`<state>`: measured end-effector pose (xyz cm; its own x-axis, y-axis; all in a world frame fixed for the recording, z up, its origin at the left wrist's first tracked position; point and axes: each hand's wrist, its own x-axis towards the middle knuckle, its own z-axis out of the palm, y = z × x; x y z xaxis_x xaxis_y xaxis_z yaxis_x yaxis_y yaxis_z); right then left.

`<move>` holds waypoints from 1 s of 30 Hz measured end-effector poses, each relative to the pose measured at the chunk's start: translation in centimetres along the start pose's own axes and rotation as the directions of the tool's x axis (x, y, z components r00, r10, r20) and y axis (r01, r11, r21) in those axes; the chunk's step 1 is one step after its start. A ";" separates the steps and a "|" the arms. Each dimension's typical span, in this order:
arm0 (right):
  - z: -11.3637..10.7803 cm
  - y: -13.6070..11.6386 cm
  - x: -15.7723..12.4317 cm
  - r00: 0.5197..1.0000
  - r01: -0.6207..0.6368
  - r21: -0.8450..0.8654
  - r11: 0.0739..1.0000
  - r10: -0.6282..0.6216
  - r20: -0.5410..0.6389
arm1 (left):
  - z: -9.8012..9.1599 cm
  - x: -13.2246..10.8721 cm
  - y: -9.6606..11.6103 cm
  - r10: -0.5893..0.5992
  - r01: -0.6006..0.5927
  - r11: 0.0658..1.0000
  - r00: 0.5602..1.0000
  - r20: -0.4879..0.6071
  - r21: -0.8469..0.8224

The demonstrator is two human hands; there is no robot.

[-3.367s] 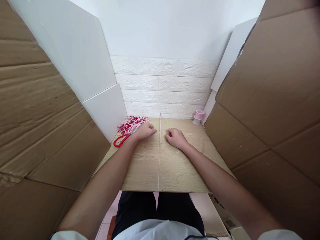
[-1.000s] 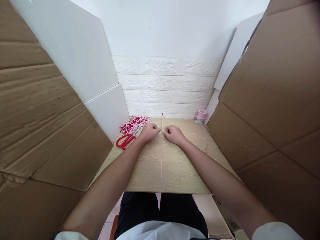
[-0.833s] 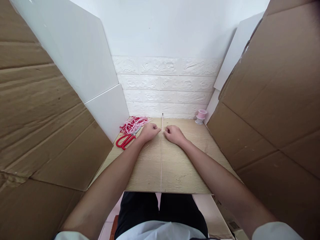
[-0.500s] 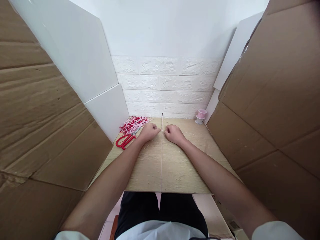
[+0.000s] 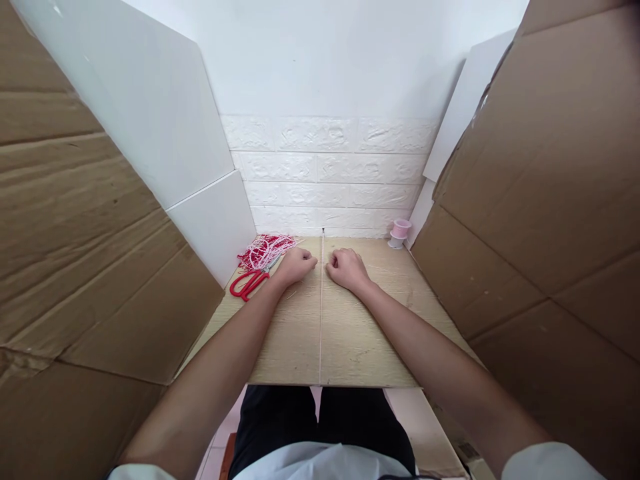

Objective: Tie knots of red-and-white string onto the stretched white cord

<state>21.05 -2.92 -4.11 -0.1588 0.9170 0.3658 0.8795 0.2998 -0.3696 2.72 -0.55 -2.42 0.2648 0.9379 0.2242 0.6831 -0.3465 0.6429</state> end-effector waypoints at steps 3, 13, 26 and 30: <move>0.0 0.1 0.0 0.997 0.006 0.085 0.996 0.001 -0.081 | -0.1 0.3 -0.5 -0.030 0.028 0.994 0.999 -0.019 -0.102; 1.1 0.2 0.2 0.998 -0.052 0.545 0.837 0.058 0.005 | 0.0 0.5 -0.7 -0.027 0.034 0.980 0.999 0.037 -0.197; 1.8 -0.7 0.9 0.986 -0.154 0.622 0.767 0.162 0.044 | 0.4 -0.2 0.4 0.128 -0.128 0.992 0.989 0.075 -0.004; 2.1 -0.5 1.2 0.986 -0.154 0.602 0.784 0.162 0.042 | 0.6 -0.2 0.3 0.134 -0.135 0.991 0.990 0.047 0.007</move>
<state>19.51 -1.44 -5.31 -0.0336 0.9637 0.2647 0.4438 0.2517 -0.8600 3.31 -0.82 -2.73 0.3858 0.8811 0.2735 0.6462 -0.4696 0.6016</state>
